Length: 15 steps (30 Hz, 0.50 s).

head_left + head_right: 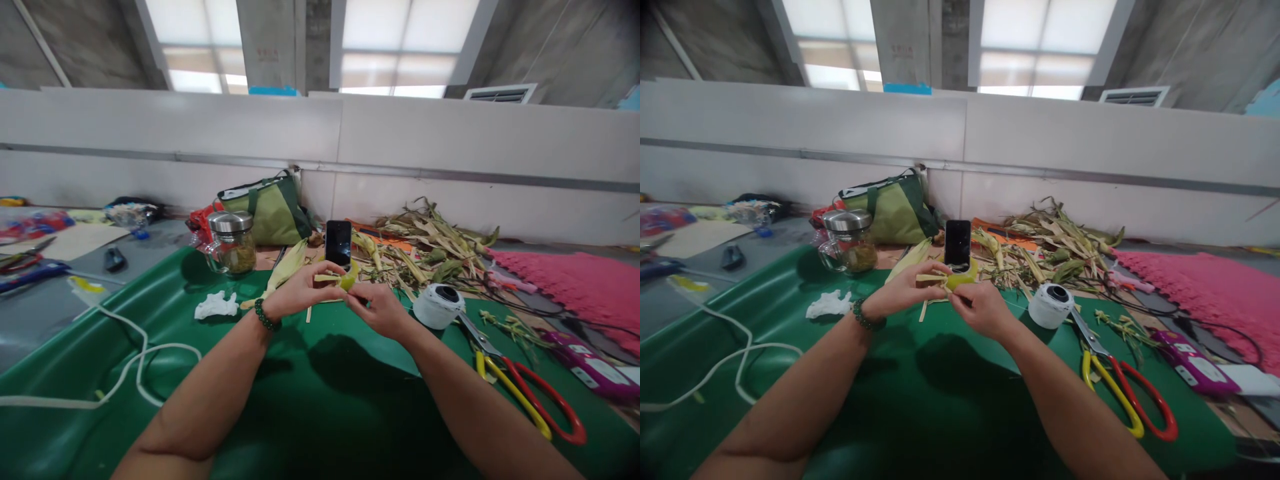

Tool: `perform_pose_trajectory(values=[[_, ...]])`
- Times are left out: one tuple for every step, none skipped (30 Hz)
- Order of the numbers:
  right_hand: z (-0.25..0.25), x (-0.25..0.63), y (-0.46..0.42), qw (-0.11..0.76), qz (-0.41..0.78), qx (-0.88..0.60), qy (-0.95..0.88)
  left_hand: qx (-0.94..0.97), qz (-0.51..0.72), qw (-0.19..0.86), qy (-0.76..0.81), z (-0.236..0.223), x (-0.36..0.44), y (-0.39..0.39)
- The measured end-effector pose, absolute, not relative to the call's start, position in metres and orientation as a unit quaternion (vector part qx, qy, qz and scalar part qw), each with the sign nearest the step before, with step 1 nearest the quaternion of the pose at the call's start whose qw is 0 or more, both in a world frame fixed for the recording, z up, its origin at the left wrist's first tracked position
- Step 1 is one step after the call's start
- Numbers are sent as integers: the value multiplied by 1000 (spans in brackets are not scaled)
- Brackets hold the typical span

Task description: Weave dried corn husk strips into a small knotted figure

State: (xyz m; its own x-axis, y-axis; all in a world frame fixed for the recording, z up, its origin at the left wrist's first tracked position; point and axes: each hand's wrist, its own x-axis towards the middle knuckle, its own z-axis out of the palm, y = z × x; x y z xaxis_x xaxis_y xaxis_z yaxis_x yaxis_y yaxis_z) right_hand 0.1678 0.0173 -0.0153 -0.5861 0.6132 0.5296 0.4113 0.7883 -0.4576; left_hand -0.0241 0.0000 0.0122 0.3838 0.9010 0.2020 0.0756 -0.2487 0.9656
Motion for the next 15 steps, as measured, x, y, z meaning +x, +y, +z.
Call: perform_pose_trajectory(values=[[-15,168,17,358,151,-296,-873,662,424,499,364,12,-23,0],[-15,168,18,367,167,-302,-864,656,431,502,363,12,-23,0],[-15,167,18,378,198,-310,-850,654,434,503,361,12,-23,0],[-15,167,19,395,244,-318,-827,654,435,506,357,11,-24,1],[-14,167,20,413,300,-326,-796,656,433,509,350,11,-24,1],[-13,167,21,427,361,-330,-760,659,427,515,344,10,-24,1],[-13,166,22,436,420,-330,-725,662,418,522,338,10,-24,0],[-12,166,22,436,470,-324,-696,664,409,529,335,9,-23,0],[-10,165,22,428,508,-313,-678,665,403,533,335,9,-22,-1],[-9,164,22,416,534,-300,-672,663,399,534,339,9,-21,-2],[-9,163,22,404,552,-285,-671,660,399,535,346,9,-19,-4],[-8,162,21,398,565,-269,-670,655,401,534,352,8,-17,-4],[-8,160,19,398,573,-256,-669,650,405,534,357,8,-15,-5],[-9,159,18,403,576,-247,-667,647,407,534,361,8,-14,-6],[-10,158,17,413,573,-244,-664,645,409,533,363,8,-12,-6]])
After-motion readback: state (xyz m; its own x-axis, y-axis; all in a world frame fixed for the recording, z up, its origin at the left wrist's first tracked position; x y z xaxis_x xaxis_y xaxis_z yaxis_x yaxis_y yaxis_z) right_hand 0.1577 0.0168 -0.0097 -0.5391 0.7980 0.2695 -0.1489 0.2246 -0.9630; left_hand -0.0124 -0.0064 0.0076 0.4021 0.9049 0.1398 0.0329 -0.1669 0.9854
